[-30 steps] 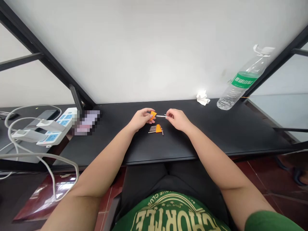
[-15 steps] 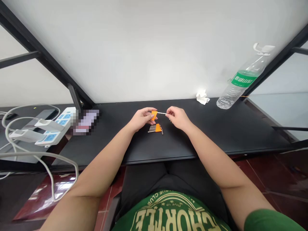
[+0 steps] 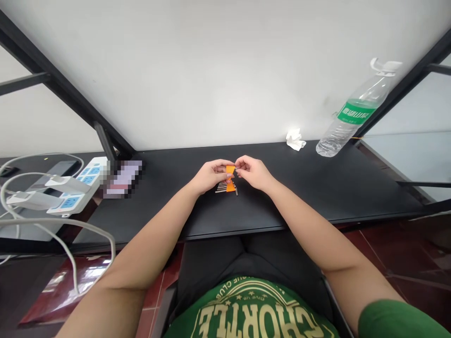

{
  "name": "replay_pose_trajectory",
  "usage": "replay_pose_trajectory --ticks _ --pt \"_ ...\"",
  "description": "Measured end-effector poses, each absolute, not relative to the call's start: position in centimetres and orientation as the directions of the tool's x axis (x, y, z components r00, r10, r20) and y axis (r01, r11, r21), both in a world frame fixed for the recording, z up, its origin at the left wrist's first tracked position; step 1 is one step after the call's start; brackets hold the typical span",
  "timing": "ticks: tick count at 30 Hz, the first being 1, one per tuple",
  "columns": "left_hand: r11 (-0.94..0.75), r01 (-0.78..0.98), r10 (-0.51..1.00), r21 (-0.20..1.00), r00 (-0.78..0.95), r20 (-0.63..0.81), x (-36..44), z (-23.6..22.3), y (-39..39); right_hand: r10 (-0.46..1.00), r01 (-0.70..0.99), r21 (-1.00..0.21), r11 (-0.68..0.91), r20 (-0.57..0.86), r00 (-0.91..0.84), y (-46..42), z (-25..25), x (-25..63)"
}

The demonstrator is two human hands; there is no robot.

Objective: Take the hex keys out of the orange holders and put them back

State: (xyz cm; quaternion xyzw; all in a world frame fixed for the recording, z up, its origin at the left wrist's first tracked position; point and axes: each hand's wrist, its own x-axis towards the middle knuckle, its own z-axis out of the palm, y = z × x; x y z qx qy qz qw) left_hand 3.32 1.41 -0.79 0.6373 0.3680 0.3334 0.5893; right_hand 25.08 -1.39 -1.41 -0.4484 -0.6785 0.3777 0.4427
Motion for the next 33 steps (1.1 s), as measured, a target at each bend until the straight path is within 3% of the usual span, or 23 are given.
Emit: replay_pose_trajectory --ticks 4,8,12,17,21,28,30,33 --pt "0.007 0.079 0.865 0.997 0.500 -0.046 3.6 -0.6 1.2 0.942 0.333 -0.884 0.328 0.278 -0.189 -1.5 -1.4 25.0" --pt "-0.033 0.068 0.862 0.997 0.506 -0.006 3.5 -0.7 1.3 0.951 0.254 -0.920 0.298 0.262 -0.167 -1.3 -1.5 24.9" --pt "-0.242 0.223 0.839 0.944 0.537 0.089 3.1 -0.8 1.4 0.968 0.096 -0.971 0.220 0.205 -0.144 -1.1 -1.6 25.0" --pt "-0.566 0.426 0.784 0.706 0.543 0.301 2.6 -0.5 1.6 0.967 0.023 -0.979 0.200 0.194 -0.167 -0.8 -1.8 25.4" --pt "-0.612 0.446 0.756 0.652 0.571 0.319 2.4 -0.4 1.7 0.953 0.188 -0.941 0.283 0.253 -0.168 -1.0 -1.8 25.3" --pt "-0.578 0.503 0.796 0.642 0.521 0.309 1.9 -0.6 2.0 0.886 0.481 -0.745 0.462 0.409 -0.218 -1.0 -1.4 26.2" --pt "-0.567 0.512 0.805 0.645 0.509 0.304 1.7 -0.7 2.2 0.897 0.638 -0.642 0.425 0.393 -0.202 -0.5 -1.4 27.4" --pt "-0.552 0.515 0.815 0.656 0.499 0.294 1.5 -0.9 2.4 0.955 0.822 -0.503 0.268 0.254 -0.155 0.2 -1.7 29.2"
